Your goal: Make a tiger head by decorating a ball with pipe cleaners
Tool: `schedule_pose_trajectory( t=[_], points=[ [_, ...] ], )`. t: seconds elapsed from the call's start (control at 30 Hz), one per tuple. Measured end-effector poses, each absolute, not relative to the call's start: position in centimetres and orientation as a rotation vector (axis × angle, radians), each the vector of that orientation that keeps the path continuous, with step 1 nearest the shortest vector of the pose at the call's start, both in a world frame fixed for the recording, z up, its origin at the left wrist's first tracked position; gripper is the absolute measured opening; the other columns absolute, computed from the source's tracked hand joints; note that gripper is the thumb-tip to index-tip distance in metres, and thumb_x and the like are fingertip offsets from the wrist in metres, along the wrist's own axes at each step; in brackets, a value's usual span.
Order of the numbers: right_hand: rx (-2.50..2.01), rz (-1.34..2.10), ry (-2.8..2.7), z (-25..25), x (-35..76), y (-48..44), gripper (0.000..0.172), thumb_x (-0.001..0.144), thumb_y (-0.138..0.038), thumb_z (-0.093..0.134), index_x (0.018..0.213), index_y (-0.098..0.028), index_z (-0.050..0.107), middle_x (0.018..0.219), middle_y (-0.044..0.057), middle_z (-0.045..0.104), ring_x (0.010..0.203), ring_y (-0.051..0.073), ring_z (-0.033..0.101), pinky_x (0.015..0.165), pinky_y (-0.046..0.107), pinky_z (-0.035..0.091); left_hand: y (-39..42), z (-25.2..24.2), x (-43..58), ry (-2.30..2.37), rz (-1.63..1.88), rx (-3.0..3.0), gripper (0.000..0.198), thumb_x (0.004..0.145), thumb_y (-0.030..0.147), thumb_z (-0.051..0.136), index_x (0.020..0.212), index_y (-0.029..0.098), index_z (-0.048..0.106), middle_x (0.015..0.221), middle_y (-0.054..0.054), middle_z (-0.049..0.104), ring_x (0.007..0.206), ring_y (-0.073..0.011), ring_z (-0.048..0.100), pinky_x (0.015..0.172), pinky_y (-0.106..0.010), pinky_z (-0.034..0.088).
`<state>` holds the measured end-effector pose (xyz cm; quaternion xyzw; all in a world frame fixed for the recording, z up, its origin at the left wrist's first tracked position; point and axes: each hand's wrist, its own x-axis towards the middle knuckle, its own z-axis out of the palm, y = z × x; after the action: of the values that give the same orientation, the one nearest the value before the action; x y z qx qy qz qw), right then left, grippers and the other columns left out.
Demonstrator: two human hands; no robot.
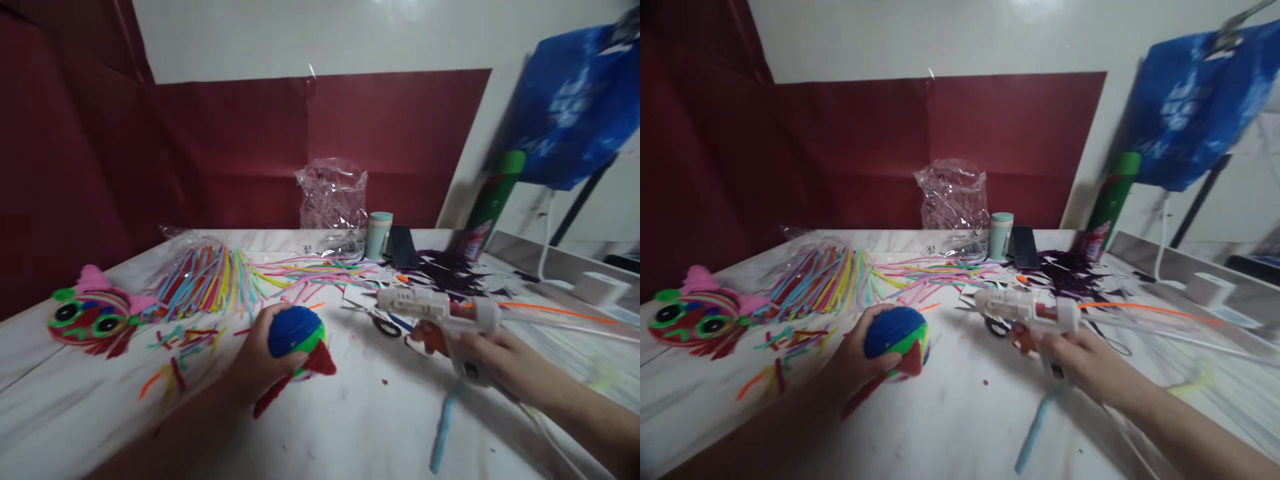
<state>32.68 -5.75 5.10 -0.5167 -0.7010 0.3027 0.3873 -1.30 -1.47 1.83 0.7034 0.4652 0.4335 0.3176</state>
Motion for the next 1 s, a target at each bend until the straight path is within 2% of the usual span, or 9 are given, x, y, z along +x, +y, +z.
schedule_pose_trajectory(
  t=[0.13,0.37,0.53,0.67,0.87,1.0],
  points=[
    [-1.183,1.02,-1.934,4.7,29.1,-6.3,0.041,0.081,-0.051,0.049,0.087,-0.015,0.069,0.078,0.008,0.067,0.078,0.024,0.062,0.076,0.037,0.052,-1.4,1.8,-1.6,1.165,1.112,1.846,0.067,0.06,0.026,0.072,0.12,0.021,0.043,0.12,-0.01,0.054,0.108,-0.0313,0.053,0.091,-0.046,0.041],
    [-1.146,1.11,-2.04,3.9,28.2,-5.9,0.051,0.086,-0.057,0.036,0.088,-0.015,0.066,0.079,0.008,0.062,0.075,0.021,0.057,0.074,0.035,0.048,-1.1,1.9,-1.8,1.136,1.046,2.012,0.074,0.054,0.022,0.076,0.119,0.024,0.042,0.122,-0.009,0.049,0.112,-0.0324,0.048,0.095,-0.05,0.037],
    [-1.228,1.192,-2.036,4.2,29.1,-6.4,0.046,0.084,-0.056,0.04,0.088,-0.016,0.064,0.087,0.009,0.065,0.081,0.023,0.06,0.077,0.037,0.049,-1.0,1.6,-1.8,1.081,1.053,2.142,0.077,0.054,0.026,0.079,0.121,0.026,0.04,0.126,-0.01,0.045,0.116,-0.0333,0.044,0.098,-0.052,0.035],
    [-1.288,1.208,-1.991,4.3,29.4,-7.0,0.046,0.08,-0.058,0.047,0.087,-0.018,0.068,0.089,0.011,0.069,0.086,0.027,0.064,0.081,0.04,0.051,-1.1,1.3,-1.8,0.997,1.072,2.324,0.082,0.055,0.031,0.081,0.124,0.028,0.036,0.126,-0.009,0.041,0.119,-0.0326,0.04,0.101,-0.051,0.034],
    [-1.333,1.175,-1.989,4.6,29.4,-7.6,0.045,0.077,-0.059,0.05,0.096,-0.025,0.072,0.1,0.007,0.071,0.095,0.028,0.065,0.087,0.036,0.051,-1.2,1.1,-1.7,0.95,1.069,2.463,0.087,0.056,0.038,0.081,0.127,0.03,0.031,0.126,-0.01,0.038,0.121,-0.0323,0.038,0.101,-0.051,0.033],
    [-1.383,1.092,-2.057,4.6,29.5,-7.6,0.04,0.079,-0.055,0.05,0.094,-0.026,0.073,0.099,0.005,0.072,0.094,0.027,0.066,0.084,0.034,0.053,-1.2,1.2,-1.6,0.958,1.07,2.471,0.087,0.055,0.039,0.081,0.126,0.03,0.032,0.126,-0.01,0.039,0.12,-0.0329,0.039,0.1,-0.051,0.035]
  ],
)
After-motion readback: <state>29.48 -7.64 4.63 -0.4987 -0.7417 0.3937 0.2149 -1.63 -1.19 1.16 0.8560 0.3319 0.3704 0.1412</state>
